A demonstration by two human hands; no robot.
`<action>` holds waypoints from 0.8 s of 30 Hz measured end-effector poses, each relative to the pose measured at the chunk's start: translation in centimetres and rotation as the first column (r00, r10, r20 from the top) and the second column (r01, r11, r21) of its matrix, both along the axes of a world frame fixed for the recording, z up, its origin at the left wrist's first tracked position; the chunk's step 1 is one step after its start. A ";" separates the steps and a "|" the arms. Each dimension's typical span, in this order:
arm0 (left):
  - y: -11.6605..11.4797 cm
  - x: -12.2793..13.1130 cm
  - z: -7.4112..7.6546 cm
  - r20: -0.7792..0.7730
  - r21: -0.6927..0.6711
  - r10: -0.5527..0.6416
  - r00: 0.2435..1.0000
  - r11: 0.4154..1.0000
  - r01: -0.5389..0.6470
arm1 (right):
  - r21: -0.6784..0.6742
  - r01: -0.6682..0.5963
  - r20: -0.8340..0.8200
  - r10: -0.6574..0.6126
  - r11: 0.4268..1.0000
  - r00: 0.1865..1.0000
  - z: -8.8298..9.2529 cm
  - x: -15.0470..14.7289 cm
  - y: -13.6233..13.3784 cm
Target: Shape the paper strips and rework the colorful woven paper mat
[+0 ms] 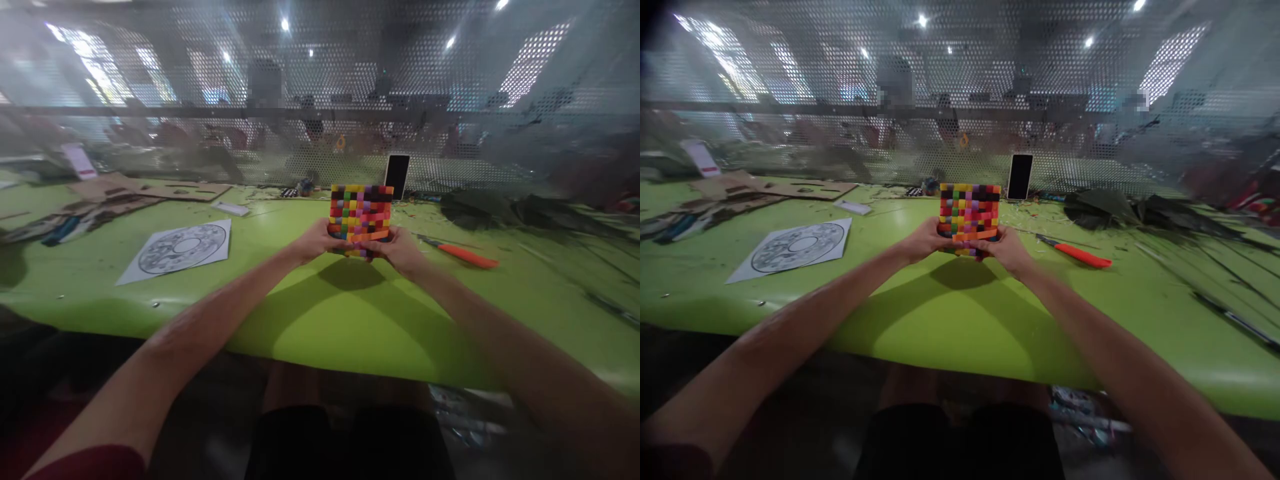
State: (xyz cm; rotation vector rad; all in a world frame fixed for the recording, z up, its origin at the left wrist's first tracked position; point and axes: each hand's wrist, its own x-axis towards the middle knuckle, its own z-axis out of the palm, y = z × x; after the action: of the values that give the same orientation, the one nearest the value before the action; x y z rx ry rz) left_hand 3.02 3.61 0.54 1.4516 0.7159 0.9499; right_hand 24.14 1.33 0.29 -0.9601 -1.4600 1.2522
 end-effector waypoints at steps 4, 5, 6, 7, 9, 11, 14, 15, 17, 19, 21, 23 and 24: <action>0.3 0.1 -0.8 0.011 -0.005 0.010 1.000 1.000 -0.010 | -0.081 -0.005 0.067 0.010 0.997 0.998 0.2 -0.1 0.1; 0.4 0.2 -1.0 0.011 -0.007 0.007 1.000 1.000 -0.007 | -0.097 -0.009 0.100 0.019 0.995 0.995 0.2 -0.1 0.1; 0.5 0.2 -1.2 0.011 -0.012 0.004 1.000 1.000 -0.004 | -0.106 0.000 0.133 0.014 0.994 0.991 0.2 -0.1 0.0; 0.6 0.3 -1.5 0.004 -0.023 -0.001 1.000 1.000 0.001 | -0.108 0.019 0.161 -0.001 0.994 0.987 0.1 -0.1 -0.1; 0.6 0.4 -1.8 -0.018 -0.048 -0.005 1.000 0.999 0.004 | -0.107 0.074 0.202 -0.051 0.992 0.978 -0.3 -0.1 -0.3; 0.6 0.4 -2.2 -0.041 -0.074 0.011 0.999 0.997 -0.014 | -0.114 0.110 0.215 -0.084 0.987 0.973 -0.8 0.0 -0.6; 0.6 0.3 -2.5 -0.068 -0.102 0.032 0.997 0.994 -0.039 | -0.127 0.110 0.221 -0.080 0.986 0.972 -1.7 0.0 -0.8; 0.6 0.3 -2.5 -0.074 -0.105 0.023 0.997 0.994 -0.030 | -0.132 0.106 0.227 -0.074 0.986 0.971 -1.9 0.1 -0.8; 0.5 0.2 -2.5 -0.088 -0.091 -0.003 0.996 0.996 -0.005 | -0.145 0.102 0.237 -0.065 0.984 0.969 -2.1 0.1 -0.9; 0.4 0.1 -2.4 -0.108 -0.075 -0.016 0.994 0.997 0.008 | -0.156 0.093 0.233 -0.055 0.983 0.971 -2.0 0.2 -1.0; 0.2 0.2 -2.3 -0.124 -0.065 -0.009 0.992 0.998 0.001 | -0.160 0.077 0.219 -0.040 0.984 0.975 -1.9 0.2 -1.1; 0.0 0.4 -2.2 -0.126 -0.069 0.004 0.992 0.998 -0.013 | -0.163 0.061 0.203 -0.027 0.985 0.979 -1.8 0.1 -1.2; -0.1 0.4 -2.1 -0.124 -0.075 0.013 0.992 0.997 -0.023 | -0.167 0.058 0.197 -0.024 0.984 0.980 -1.7 0.2 -1.2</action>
State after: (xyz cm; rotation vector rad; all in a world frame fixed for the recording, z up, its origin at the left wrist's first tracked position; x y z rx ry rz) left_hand 3.45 3.51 -1.59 1.4480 0.8487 0.8429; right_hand 24.30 0.12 -1.43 -1.2530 -1.4897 1.2994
